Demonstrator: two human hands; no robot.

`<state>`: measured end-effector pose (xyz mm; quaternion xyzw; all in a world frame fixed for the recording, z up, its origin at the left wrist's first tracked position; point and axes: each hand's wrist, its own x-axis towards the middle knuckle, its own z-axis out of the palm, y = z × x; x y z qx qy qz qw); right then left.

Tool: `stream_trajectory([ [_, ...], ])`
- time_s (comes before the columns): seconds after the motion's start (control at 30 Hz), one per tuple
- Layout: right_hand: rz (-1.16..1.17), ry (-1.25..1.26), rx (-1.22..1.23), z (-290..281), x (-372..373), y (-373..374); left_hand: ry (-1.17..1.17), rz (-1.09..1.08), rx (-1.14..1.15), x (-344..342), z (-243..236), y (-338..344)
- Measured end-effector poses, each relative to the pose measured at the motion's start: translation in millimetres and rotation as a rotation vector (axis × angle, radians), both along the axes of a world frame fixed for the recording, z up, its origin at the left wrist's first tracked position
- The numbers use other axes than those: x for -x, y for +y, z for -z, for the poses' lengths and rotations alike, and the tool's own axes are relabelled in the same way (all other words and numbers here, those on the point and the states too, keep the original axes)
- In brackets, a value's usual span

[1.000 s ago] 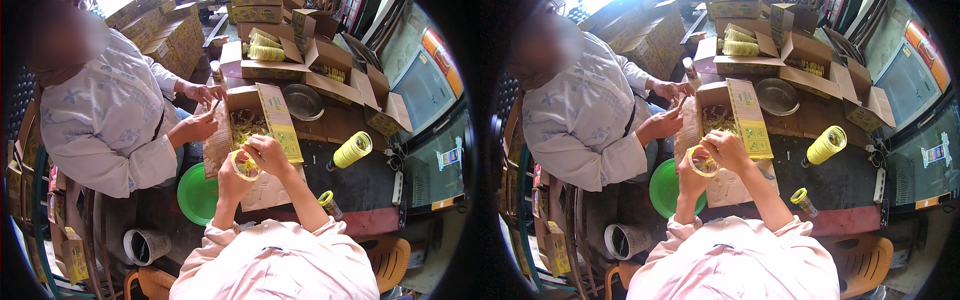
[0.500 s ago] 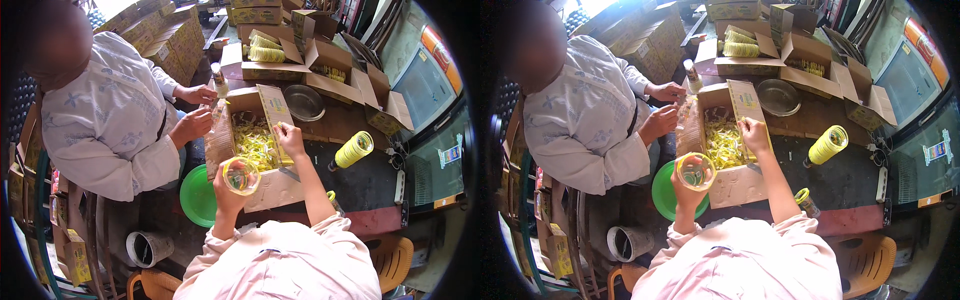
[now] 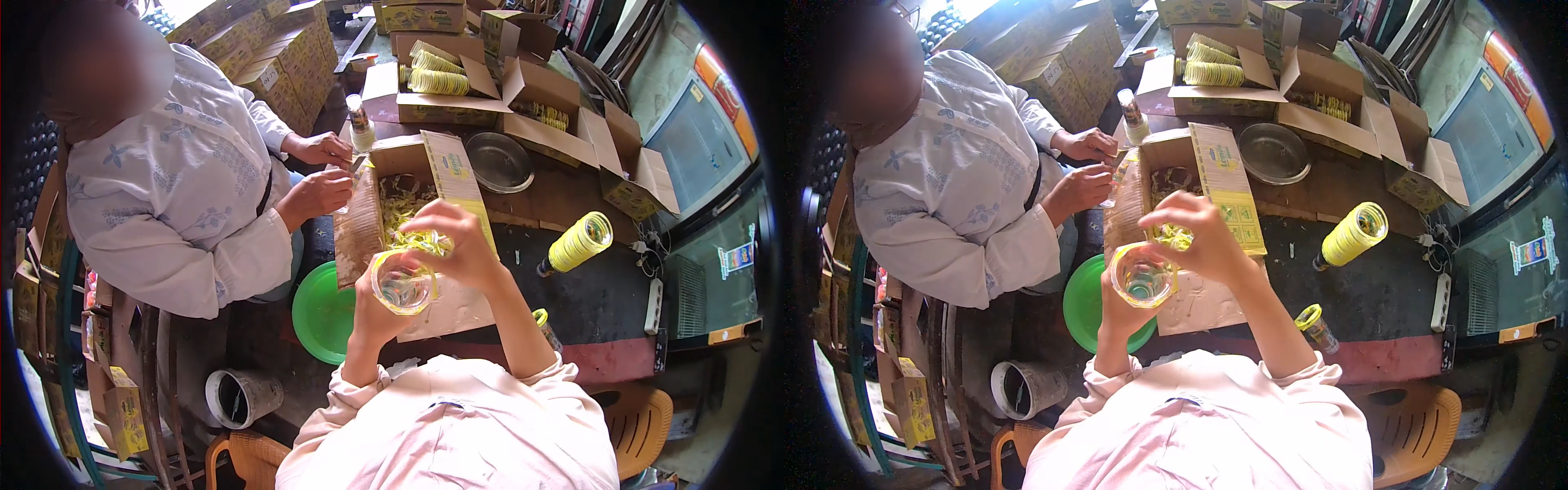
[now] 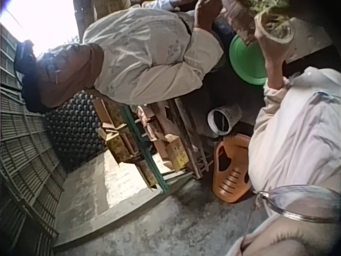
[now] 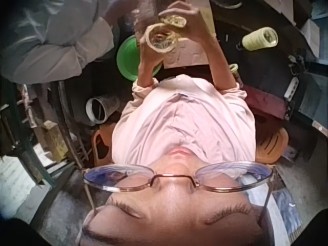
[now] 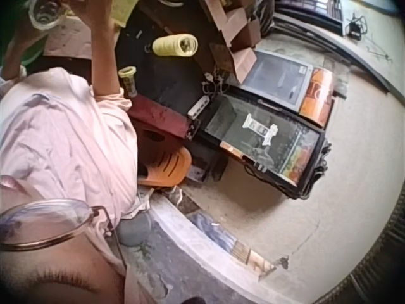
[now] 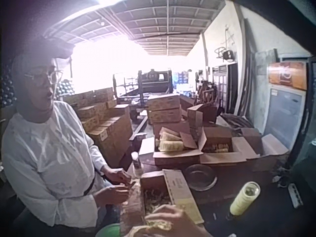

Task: The person picks up yellow labels from a box and applies them to clear plastic cups before stacking the finished cups on a table.

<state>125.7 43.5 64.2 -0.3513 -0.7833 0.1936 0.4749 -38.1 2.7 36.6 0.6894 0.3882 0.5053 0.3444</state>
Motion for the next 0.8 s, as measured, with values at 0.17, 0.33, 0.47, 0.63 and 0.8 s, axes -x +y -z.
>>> stream_trajectory([
  [0.17,-0.028,-0.260,-0.251,-10,12,-15,0.009,0.076,0.024,-3,-8,0],
  [0.33,-0.090,-0.333,-0.264,-14,12,-17,0.056,0.118,0.122,3,-5,-3],
  [0.47,-0.129,-0.328,-0.249,-10,8,-17,0.045,0.209,0.087,3,-7,-4],
  [0.63,-0.013,-0.320,-0.285,-7,11,-25,0.016,0.248,0.077,1,-12,-4],
  [0.8,0.027,-0.408,-0.344,-4,13,-27,0.114,0.221,0.001,0,-16,-6],
])
